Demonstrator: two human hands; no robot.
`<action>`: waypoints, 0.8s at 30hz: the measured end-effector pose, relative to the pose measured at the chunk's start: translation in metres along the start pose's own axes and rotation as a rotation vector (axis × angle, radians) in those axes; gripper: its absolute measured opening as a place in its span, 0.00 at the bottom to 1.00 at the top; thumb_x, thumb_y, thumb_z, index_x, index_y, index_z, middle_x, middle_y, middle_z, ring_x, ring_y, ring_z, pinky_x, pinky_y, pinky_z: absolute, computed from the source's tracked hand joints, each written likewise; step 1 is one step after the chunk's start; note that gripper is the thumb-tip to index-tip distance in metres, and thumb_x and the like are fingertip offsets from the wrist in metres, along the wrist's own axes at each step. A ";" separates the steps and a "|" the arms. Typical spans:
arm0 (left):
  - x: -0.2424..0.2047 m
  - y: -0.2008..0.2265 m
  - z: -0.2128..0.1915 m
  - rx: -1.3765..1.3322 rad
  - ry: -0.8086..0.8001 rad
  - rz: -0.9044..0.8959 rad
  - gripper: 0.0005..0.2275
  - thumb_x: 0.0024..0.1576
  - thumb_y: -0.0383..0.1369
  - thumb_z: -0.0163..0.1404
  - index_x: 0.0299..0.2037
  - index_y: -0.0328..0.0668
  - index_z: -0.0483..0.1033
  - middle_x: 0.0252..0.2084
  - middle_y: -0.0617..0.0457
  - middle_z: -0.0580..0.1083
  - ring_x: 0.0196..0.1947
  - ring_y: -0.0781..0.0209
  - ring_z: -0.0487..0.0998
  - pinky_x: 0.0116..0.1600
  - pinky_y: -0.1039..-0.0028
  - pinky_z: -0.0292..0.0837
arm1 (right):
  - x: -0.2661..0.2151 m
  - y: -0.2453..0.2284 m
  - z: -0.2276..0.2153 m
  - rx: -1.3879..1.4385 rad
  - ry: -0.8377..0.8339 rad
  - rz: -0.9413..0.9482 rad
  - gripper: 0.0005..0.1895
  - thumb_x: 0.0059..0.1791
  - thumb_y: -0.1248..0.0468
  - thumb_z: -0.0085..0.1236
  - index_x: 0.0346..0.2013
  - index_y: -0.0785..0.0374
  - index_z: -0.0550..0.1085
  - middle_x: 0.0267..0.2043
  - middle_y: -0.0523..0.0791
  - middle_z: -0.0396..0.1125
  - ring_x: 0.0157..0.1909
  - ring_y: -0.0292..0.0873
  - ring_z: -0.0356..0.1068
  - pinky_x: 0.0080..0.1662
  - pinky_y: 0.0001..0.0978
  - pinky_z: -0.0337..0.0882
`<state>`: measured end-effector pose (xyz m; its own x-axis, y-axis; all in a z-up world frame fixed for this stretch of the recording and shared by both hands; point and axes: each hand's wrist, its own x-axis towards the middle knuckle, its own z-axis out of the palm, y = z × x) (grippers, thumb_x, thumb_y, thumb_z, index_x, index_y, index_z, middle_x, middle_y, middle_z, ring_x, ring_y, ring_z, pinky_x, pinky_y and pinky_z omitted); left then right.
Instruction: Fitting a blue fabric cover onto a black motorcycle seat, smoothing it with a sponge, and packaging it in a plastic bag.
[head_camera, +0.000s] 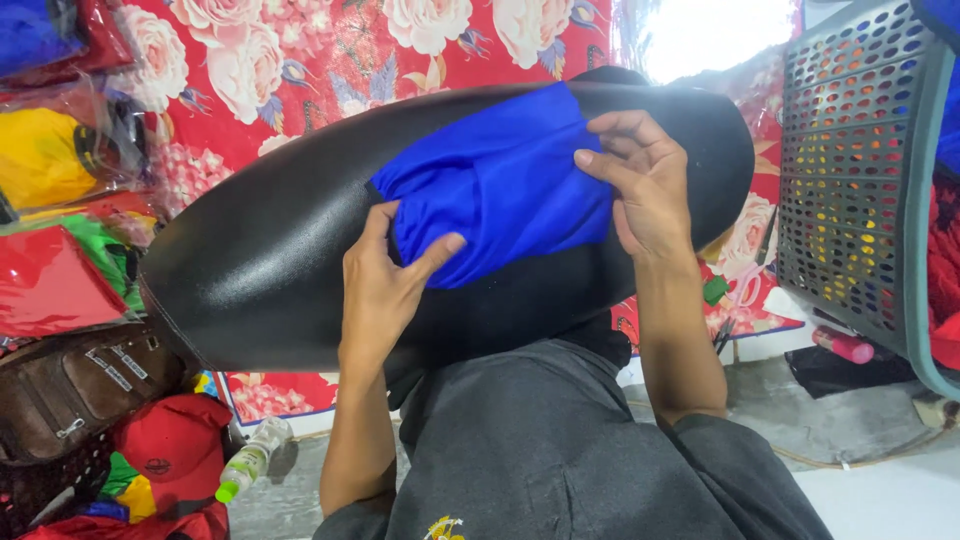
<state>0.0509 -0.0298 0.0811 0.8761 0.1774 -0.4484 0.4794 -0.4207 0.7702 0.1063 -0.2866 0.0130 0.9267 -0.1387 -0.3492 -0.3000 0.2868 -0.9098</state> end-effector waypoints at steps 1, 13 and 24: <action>0.000 -0.004 -0.004 0.066 -0.030 0.161 0.28 0.50 0.46 0.67 0.53 0.36 0.71 0.45 0.33 0.77 0.50 0.31 0.80 0.55 0.48 0.72 | -0.001 -0.003 0.001 0.025 -0.002 -0.011 0.16 0.43 0.78 0.70 0.40 0.63 0.75 0.37 0.45 0.72 0.37 0.37 0.78 0.43 0.26 0.82; 0.038 0.000 -0.023 0.371 -0.258 0.594 0.19 0.55 0.44 0.63 0.50 0.42 0.77 0.44 0.49 0.79 0.47 0.47 0.76 0.52 0.61 0.63 | 0.004 0.012 -0.010 0.215 -0.036 0.008 0.17 0.43 0.80 0.65 0.38 0.62 0.69 0.35 0.44 0.69 0.35 0.36 0.76 0.42 0.22 0.80; 0.044 0.002 -0.019 0.429 -0.280 0.686 0.08 0.64 0.34 0.55 0.43 0.37 0.78 0.32 0.47 0.76 0.38 0.49 0.78 0.44 0.66 0.67 | 0.006 0.002 -0.010 -0.030 -0.026 -0.080 0.13 0.41 0.77 0.73 0.37 0.71 0.78 0.35 0.52 0.75 0.37 0.41 0.80 0.43 0.30 0.84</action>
<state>0.0909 -0.0062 0.0715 0.8929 -0.4422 -0.0850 -0.2627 -0.6649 0.6992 0.1083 -0.2965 0.0065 0.9533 -0.1352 -0.2699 -0.2315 0.2468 -0.9410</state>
